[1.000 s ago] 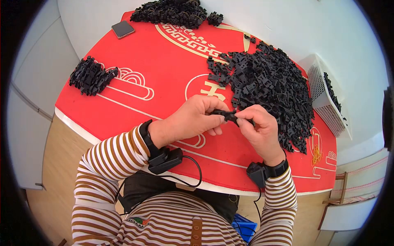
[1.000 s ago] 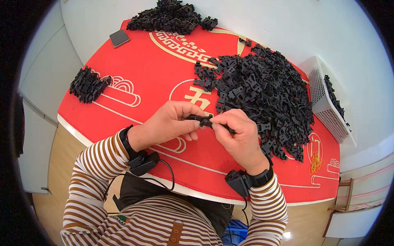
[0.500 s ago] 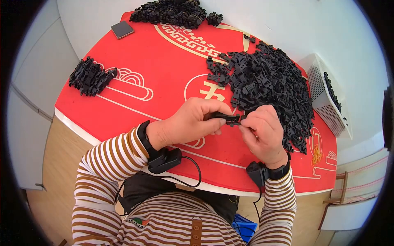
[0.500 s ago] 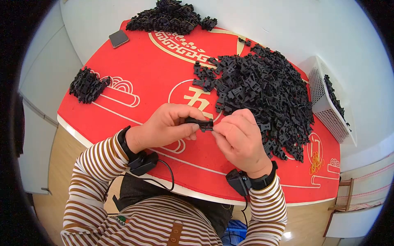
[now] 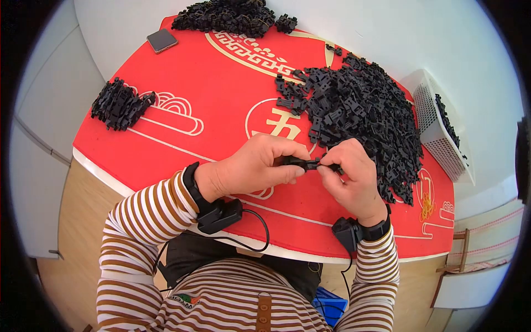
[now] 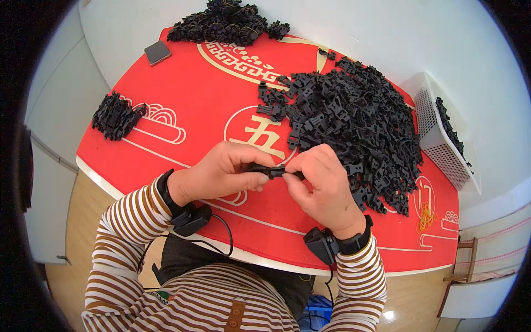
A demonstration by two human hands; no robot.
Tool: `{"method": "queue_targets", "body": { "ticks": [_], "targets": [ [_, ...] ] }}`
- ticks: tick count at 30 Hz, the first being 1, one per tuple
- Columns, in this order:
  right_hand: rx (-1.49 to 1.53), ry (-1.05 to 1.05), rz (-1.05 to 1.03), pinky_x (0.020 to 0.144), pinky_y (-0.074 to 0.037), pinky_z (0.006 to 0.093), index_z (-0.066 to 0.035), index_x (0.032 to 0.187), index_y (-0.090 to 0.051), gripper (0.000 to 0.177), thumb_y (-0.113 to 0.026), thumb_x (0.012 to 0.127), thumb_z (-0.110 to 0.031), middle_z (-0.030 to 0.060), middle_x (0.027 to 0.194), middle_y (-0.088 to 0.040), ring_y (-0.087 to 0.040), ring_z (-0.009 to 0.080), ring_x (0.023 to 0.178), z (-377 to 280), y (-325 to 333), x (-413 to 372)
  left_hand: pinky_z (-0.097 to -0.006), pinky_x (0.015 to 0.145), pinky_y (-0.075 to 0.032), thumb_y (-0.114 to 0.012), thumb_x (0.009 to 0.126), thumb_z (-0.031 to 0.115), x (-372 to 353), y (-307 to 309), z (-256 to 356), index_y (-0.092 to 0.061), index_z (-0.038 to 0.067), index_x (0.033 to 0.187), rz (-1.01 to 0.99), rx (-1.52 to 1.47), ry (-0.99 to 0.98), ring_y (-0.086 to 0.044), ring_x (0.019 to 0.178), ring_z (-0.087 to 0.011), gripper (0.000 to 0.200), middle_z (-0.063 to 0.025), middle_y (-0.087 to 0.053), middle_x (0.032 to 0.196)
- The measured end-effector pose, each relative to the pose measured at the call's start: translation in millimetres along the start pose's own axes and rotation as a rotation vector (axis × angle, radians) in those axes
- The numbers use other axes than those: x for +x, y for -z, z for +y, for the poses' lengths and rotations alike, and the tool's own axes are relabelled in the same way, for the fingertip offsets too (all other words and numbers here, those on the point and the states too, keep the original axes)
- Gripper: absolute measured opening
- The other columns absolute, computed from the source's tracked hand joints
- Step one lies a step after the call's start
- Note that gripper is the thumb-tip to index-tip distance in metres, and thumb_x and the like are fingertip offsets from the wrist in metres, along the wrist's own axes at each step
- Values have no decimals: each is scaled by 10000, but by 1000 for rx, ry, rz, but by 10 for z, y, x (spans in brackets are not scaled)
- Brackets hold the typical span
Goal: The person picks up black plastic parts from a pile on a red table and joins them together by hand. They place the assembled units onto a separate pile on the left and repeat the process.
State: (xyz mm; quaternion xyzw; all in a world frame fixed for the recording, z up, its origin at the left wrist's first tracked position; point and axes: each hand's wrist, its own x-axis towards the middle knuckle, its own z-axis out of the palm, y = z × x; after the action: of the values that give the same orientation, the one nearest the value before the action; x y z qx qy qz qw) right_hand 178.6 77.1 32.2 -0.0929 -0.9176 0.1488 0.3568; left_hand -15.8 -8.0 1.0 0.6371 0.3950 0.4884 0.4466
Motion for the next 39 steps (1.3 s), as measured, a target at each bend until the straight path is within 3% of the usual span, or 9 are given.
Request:
{"method": "queue_targets", "body": {
  "ticks": [6,10,15,18,21,24,31,34,39],
  "targets": [
    [120,-189,22,634,-432,325,-36,792,-588,163,-670,667,31,77,729,-562,-527,250,691,-79,-96,-15,-186,608,-502,-573,892,84,14,27,67,-600,4,1011,-20,-139,217,-602,686,-53,146,1,-608,795],
    [115,-118,-31,641,-431,333,-39,807,-606,156,-670,674,12,79,726,-564,-528,249,693,-18,-100,-33,-181,611,-503,-579,897,99,15,22,71,-603,10,1003,-30,-166,255,-601,679,-48,141,9,-610,792],
    [104,-82,-49,626,-432,308,-37,823,-613,152,-672,688,1,77,748,-570,-538,219,688,20,-117,-39,-186,608,-500,-572,885,61,17,13,57,-601,-4,982,-39,-130,238,-590,667,-45,121,5,-608,786],
    [269,-324,-4,602,-429,264,-19,843,-613,146,-675,711,-14,67,774,-564,-548,164,687,-27,-142,-66,-185,609,-496,-560,874,40,18,2,57,-598,-10,969,-6,-107,209,-583,670,-42,114,4,-599,784],
    [523,-403,135,590,-420,232,3,863,-608,154,-676,728,-25,57,801,-556,-535,123,684,67,-280,-112,-184,605,-485,-554,865,32,7,-19,85,-593,-9,954,53,-114,169,-570,670,-39,105,7,-582,778],
    [471,-458,-74,597,-416,232,14,863,-605,156,-675,732,-30,55,787,-553,-517,119,673,-8,-139,-78,-188,587,-457,-556,853,27,3,2,76,-587,-6,935,61,14,70,-540,648,-40,94,13,-562,766],
    [416,-364,-37,565,-409,248,12,830,-608,111,-665,746,-33,55,733,-561,-515,129,644,13,-186,-97,-245,551,-413,-559,797,34,12,-17,30,-581,-1,885,96,246,-121,-491,597,-89,97,-30,-529,647],
    [357,-364,-52,550,-410,256,8,830,-614,110,-671,747,-35,54,719,-566,-519,130,625,-3,-187,-108,-258,555,-425,-557,790,31,-10,-11,72,-582,0,892,49,241,61,-503,597,-108,109,-50,-520,646],
    [302,-359,-34,548,-412,249,7,843,-620,118,-676,748,-37,54,705,-566,-522,125,611,41,-252,-141,-224,532,-406,-574,794,9,10,-29,-17,-599,11,923,104,343,-101,-480,599,-63,132,-19,-539,702]
  ]
}}
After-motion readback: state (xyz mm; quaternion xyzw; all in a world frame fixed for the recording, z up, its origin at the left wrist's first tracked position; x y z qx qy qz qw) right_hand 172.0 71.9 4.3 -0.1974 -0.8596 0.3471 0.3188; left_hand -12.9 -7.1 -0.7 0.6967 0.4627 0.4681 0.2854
